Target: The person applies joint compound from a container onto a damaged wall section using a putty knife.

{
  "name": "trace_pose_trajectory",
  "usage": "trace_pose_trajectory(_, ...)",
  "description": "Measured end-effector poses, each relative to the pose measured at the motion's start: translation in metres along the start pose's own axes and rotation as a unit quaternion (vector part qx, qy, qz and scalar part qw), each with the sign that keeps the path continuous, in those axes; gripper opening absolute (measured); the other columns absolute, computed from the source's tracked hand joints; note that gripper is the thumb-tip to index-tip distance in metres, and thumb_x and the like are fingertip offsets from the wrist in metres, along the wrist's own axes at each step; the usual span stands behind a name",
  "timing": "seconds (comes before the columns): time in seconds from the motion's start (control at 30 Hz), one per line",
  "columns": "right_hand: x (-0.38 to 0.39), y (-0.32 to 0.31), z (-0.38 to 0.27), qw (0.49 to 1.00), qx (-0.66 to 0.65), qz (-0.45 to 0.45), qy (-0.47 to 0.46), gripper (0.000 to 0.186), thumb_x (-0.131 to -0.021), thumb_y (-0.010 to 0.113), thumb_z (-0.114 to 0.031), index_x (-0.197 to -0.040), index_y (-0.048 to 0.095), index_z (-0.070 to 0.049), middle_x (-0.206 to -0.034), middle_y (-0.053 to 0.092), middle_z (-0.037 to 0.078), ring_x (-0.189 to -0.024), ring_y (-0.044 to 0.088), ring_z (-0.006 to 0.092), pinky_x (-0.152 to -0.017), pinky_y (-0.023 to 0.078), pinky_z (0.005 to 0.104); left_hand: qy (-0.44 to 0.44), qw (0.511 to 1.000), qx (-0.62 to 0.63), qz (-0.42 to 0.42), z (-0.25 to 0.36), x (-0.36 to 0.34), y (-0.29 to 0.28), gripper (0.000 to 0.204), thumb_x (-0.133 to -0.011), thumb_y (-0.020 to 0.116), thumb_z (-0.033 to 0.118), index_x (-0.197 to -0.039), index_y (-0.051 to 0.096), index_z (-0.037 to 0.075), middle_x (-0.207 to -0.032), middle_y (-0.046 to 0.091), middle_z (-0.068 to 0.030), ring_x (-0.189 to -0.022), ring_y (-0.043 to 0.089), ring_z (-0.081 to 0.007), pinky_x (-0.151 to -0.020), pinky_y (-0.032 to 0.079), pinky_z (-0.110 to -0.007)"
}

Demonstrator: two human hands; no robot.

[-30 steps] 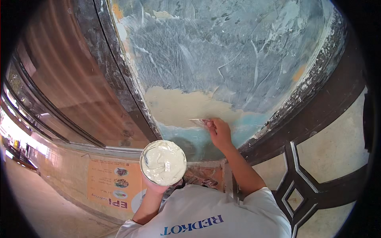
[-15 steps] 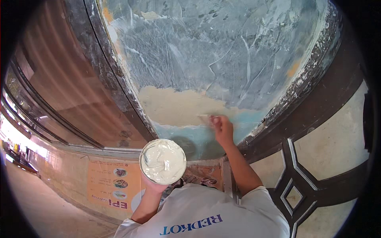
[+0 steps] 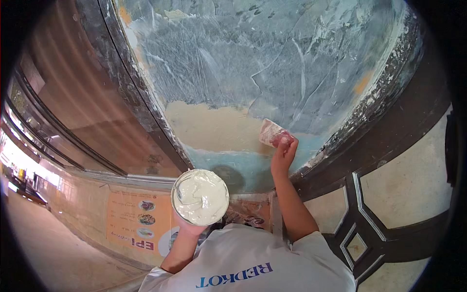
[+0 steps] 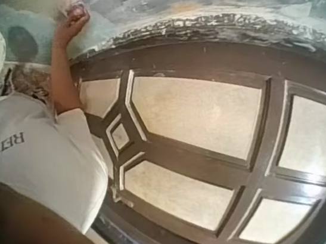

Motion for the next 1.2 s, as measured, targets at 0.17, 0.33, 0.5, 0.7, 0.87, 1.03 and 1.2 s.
trace_pose_trajectory(0.17, 0.008, 0.000, 0.008, 0.971, 0.107, -0.160, -0.139, 0.022, -0.100, 0.055, -0.025, -0.105, 0.056, -0.003, -0.088, 0.064, 0.009, -0.077, 0.063, 0.0229, -0.070, 0.050, 0.0377, 0.062, 0.976, -0.204, 0.029, -0.008, 0.004, -0.020, 0.063, -0.096, 0.039, 0.050, -0.146, 0.041, 0.012, -0.149, 0.044, -0.0135, -0.133, 0.046, -0.0356, -0.111, 0.035, -0.058)
trace_pose_trajectory(0.33, 0.011, -0.002, 0.015, 0.992, -0.117, 0.023, 0.038, 0.023, -0.100, 0.055, -0.023, -0.103, 0.056, -0.001, -0.088, 0.063, 0.009, -0.081, 0.064, 0.0227, -0.075, 0.051, 0.0377, 0.178, 0.835, -0.520, -0.017, -0.017, 0.005, -0.013, 0.064, -0.096, 0.039, 0.052, -0.146, 0.041, 0.012, -0.149, 0.043, -0.0131, -0.133, 0.045, -0.0348, -0.111, 0.036, -0.056)
trace_pose_trajectory(0.5, 0.021, -0.008, 0.032, 0.993, -0.004, -0.112, -0.046, 0.019, -0.099, 0.056, -0.022, -0.102, 0.058, -0.003, -0.090, 0.062, 0.008, -0.085, 0.063, 0.0211, -0.079, 0.049, 0.0350, 0.208, 0.826, -0.521, -0.048, -0.032, 0.009, 0.013, 0.061, -0.091, 0.062, 0.015, -0.145, 0.035, 0.006, -0.143, 0.046, -0.0150, -0.127, 0.052, -0.0278, -0.102, 0.049, -0.047)
trace_pose_trajectory(0.7, 0.022, 0.004, 0.057, 0.987, 0.096, -0.123, -0.031, 0.013, -0.098, 0.055, -0.014, -0.103, 0.057, -0.003, -0.098, 0.063, 0.013, -0.087, 0.063, 0.0278, -0.078, 0.049, 0.0357, 0.043, 0.993, -0.090, 0.060, -0.038, 0.006, -0.023, 0.065, -0.096, 0.037, 0.055, -0.145, 0.044, 0.014, -0.149, 0.043, -0.0129, -0.135, 0.044, -0.0355, -0.112, 0.034, -0.056)
trace_pose_trajectory(0.87, 0.022, -0.005, 0.031, 0.989, 0.009, -0.147, -0.025, 0.018, -0.101, 0.051, -0.018, -0.107, 0.055, -0.001, -0.101, 0.063, 0.015, -0.089, 0.063, 0.0281, -0.081, 0.049, 0.0371, 0.054, 0.981, -0.184, -0.007, -0.044, 0.001, -0.012, 0.067, -0.094, 0.039, 0.057, -0.146, 0.043, 0.014, -0.150, 0.043, -0.0131, -0.135, 0.043, -0.0361, -0.112, 0.033, -0.056)
trace_pose_trajectory(1.03, 0.017, -0.015, 0.074, 0.993, 0.018, -0.115, -0.007, 0.021, -0.103, 0.050, -0.022, -0.112, 0.052, -0.003, -0.102, 0.060, 0.008, -0.093, 0.059, 0.0194, -0.084, 0.048, 0.0345, 0.012, 0.995, -0.080, 0.063, -0.054, -0.006, -0.009, 0.070, -0.093, 0.040, 0.060, -0.146, 0.043, 0.015, -0.151, 0.042, -0.0129, -0.136, 0.042, -0.0364, -0.113, 0.032, -0.057)
trace_pose_trajectory(1.2, -0.003, -0.042, 0.040, 0.979, -0.158, 0.071, 0.103, 0.019, -0.102, 0.053, -0.019, -0.115, 0.051, -0.006, -0.102, 0.058, 0.005, -0.093, 0.058, 0.0177, -0.084, 0.048, 0.0346, -0.006, 0.999, -0.048, -0.004, -0.051, -0.006, -0.010, 0.072, -0.092, 0.040, 0.062, -0.146, 0.042, 0.015, -0.151, 0.042, -0.0123, -0.136, 0.042, -0.0358, -0.113, 0.032, -0.056)
Point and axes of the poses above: each hand's wrist, its own x-axis away from the middle knuckle, its own y-axis out of the palm, z = x × y, the point moved 2 cm from there along -x, towards the middle knuckle
